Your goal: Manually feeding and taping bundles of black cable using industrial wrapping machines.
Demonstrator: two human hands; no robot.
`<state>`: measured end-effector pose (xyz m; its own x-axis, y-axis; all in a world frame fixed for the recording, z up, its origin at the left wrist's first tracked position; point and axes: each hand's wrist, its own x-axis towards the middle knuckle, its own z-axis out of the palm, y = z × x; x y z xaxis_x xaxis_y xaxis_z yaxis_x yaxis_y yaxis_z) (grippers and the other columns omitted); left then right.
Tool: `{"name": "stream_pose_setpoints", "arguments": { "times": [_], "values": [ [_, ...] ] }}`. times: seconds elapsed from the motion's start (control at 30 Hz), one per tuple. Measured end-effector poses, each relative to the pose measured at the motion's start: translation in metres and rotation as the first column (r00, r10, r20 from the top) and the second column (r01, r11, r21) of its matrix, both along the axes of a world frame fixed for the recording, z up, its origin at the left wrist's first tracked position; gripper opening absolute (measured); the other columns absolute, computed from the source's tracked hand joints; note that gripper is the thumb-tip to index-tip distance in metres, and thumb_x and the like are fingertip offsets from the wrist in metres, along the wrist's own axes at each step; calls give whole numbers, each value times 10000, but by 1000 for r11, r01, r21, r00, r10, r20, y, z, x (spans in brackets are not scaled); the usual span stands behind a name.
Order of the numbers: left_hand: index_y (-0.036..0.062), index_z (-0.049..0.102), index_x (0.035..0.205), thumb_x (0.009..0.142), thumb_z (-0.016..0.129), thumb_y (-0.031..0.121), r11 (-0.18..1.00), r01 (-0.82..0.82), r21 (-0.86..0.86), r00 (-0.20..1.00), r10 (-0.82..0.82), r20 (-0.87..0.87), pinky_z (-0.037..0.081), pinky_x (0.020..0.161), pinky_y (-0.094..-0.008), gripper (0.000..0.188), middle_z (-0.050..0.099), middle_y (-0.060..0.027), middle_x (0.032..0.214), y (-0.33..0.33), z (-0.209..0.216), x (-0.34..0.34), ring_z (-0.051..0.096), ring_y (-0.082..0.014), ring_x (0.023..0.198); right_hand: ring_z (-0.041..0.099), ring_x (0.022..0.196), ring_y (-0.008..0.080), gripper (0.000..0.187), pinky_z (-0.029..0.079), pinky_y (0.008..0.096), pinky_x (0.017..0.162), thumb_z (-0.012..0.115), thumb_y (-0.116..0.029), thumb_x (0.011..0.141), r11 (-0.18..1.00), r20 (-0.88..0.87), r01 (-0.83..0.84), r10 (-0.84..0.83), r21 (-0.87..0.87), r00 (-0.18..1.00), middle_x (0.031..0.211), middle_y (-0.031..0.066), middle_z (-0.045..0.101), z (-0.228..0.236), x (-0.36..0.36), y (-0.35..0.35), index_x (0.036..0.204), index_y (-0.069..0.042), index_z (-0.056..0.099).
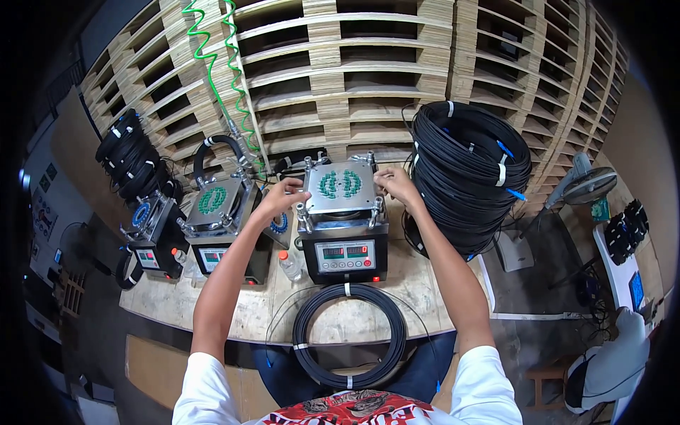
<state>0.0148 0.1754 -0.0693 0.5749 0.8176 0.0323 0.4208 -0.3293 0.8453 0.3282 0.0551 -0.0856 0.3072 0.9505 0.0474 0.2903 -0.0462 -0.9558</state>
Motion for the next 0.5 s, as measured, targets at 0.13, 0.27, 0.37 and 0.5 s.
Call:
{"name": "stream_pose_setpoints", "arguments": {
  "times": [0.13,0.27,0.37,0.5],
  "values": [
    [-24,559,1283,911,678,342,999,-31,17,969,26,247,477,946,-355,535,648,-171,1127,25,-1,43,622,-252,1085,615,723,111,312,482,257,607,635,-191,913,976,259,68,-121,205,958,932,61,685,-25,52,40,1174,-21,638],
    [13,580,1291,983,564,364,918,-99,384,992,63,107,444,1009,-377,467,603,-199,1262,87,-27,53,583,-315,1181,627,941,281,317,505,363,829,565,-156,928,942,437,-9,-147,336,887,1042,172,678,-8,26,74,1204,-9,614],
    [38,610,1264,993,520,391,828,-65,556,998,67,17,440,1015,-399,454,601,-213,1252,94,-28,76,580,-362,1158,533,1149,434,339,444,465,982,514,-175,958,919,509,24,-239,393,827,1172,247,606,-6,26,84,1272,-70,587],
    [59,662,1183,1020,449,368,798,68,599,985,41,-165,424,1013,-421,410,643,-188,1159,109,-26,75,536,-376,1192,515,1140,513,354,416,531,1011,480,-318,996,995,707,83,-96,52,701,1264,313,509,-11,8,93,1313,-193,577]
  ]
}}
